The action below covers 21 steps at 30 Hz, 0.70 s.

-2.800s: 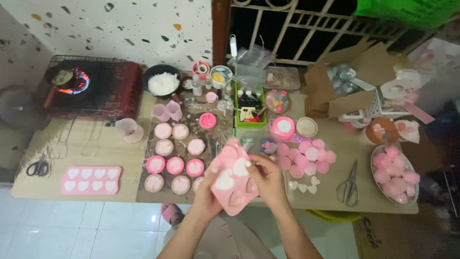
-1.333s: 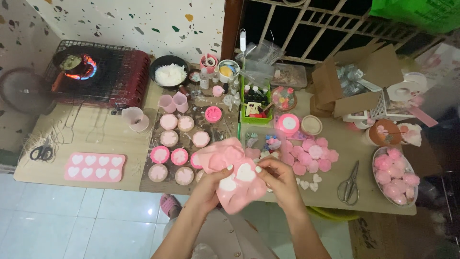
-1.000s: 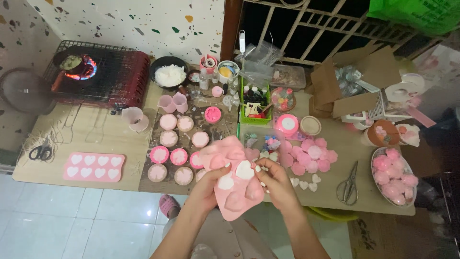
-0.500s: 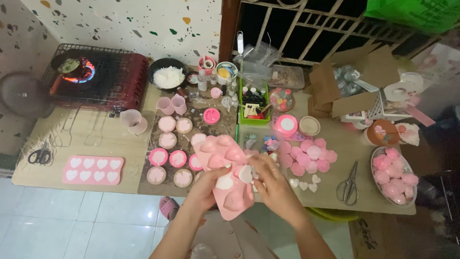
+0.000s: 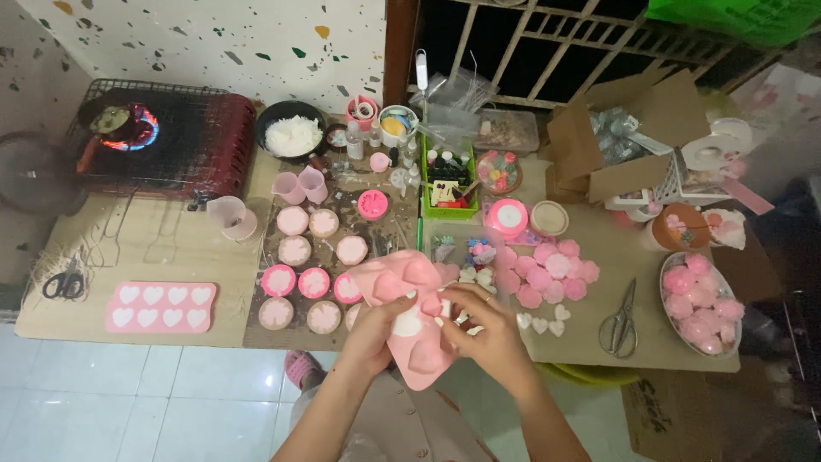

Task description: Preparing and demolding wax shapes for candle making at a workbench.

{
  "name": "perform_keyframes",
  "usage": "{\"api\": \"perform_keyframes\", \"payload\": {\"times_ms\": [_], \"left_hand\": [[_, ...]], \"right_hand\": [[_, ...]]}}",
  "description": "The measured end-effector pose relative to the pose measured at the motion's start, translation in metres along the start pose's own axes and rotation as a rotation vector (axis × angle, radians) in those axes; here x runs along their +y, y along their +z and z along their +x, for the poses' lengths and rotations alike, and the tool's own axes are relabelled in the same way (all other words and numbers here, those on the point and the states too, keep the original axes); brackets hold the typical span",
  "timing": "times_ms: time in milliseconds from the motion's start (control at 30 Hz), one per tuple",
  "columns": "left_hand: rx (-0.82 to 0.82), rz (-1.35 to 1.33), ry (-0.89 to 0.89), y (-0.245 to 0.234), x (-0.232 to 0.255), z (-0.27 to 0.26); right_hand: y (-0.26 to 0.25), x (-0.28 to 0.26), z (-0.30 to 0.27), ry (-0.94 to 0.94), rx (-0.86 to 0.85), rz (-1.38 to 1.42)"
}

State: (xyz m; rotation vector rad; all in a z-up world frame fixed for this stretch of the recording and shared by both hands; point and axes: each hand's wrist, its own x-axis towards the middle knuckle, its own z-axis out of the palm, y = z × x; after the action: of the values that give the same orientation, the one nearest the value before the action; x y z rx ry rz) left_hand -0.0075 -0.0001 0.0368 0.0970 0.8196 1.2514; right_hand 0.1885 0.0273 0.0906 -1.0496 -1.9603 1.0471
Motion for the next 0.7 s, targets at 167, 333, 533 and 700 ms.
{"api": "perform_keyframes", "payload": {"times_ms": [167, 333, 533, 700], "left_hand": [[0.116, 0.033, 0.058, -0.006, 0.009, 0.001], [0.096, 0.005, 0.097, -0.023, 0.014, 0.004], [0.134, 0.007, 0.141, -0.049, 0.011, 0.014], [0.291, 0.332, 0.227, -0.078, 0.010, 0.017]], "right_hand": [[-0.023, 0.044, -0.011, 0.034, -0.015, 0.539], [-0.030, 0.053, -0.018, -0.009, -0.023, 0.831], [-0.031, 0.098, -0.018, 0.209, 0.127, 0.678], [-0.018, 0.299, -0.071, 0.366, 0.819, 0.071]]}}
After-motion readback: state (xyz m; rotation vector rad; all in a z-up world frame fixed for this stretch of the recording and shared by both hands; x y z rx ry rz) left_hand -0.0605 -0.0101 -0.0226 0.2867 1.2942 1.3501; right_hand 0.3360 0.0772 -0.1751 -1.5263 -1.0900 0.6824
